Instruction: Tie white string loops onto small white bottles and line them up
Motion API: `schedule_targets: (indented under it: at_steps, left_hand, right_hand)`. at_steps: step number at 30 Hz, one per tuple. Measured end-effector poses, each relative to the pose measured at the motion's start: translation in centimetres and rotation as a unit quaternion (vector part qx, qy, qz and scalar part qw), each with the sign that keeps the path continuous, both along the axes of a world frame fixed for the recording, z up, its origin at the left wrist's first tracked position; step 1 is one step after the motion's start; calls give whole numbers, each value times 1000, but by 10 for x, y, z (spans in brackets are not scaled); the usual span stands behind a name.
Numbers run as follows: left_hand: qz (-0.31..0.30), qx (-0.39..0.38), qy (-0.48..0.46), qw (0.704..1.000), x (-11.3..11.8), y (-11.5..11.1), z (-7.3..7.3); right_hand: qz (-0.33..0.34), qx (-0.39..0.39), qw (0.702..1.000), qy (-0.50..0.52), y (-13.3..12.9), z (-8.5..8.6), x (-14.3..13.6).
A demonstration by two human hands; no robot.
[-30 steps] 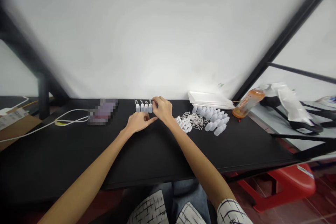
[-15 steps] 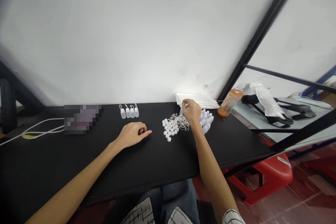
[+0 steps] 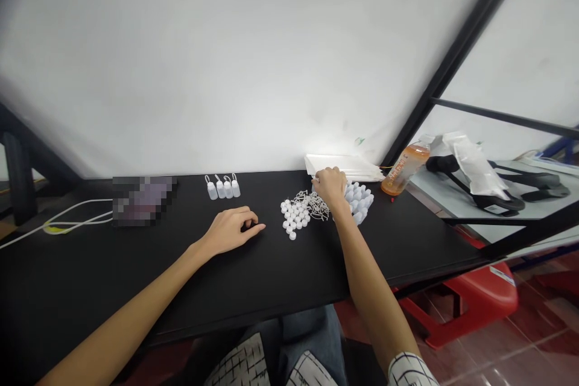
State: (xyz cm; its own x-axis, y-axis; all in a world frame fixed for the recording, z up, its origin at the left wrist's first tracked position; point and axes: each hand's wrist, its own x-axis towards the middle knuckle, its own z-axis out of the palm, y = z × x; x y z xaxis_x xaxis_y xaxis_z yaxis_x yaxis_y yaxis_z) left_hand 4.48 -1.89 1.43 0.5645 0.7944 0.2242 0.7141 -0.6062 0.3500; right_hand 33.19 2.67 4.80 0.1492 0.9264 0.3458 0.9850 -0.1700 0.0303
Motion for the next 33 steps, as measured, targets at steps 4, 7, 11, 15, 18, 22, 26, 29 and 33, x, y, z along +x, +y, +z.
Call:
schedule_targets:
  at_steps: [4, 7, 11, 15, 18, 22, 26, 29, 33]
  left_hand:
    - [0, 7, -2, 1000, 0, 0, -1]
    - [-2, 7, -2, 1000, 1, -1, -1]
    - [13, 8, -12, 1000, 2, -2, 2]
    - [84, 10, -51, 995, -1, 0, 9]
    - [128, 8, -72, 989, -4, 2, 11]
    - [78, -5, -58, 995, -5, 5, 8]
    - [81, 0, -46, 996, -4, 4, 5]
    - [84, 0, -40, 996, -3, 3, 5]
    - [81, 2, -34, 996, -3, 2, 4]
  right_hand:
    - [20, -8, 1000, 17, 0, -3, -2]
    - [49, 22, 998, 21, -2, -2, -5]
    - [89, 143, 981, 101, -6, 3, -17]
    - [224, 161, 916, 292, -18, 8, -49]
    - [343, 67, 854, 386, -28, 4, -82]
    - [390, 1, 808, 443, -32, -3, -108]
    - [306, 55, 877, 366, -22, 0, -91]
    - [109, 93, 972, 186, -14, 3, -59]
    - [-8, -40, 996, 73, -7, -4, -32]
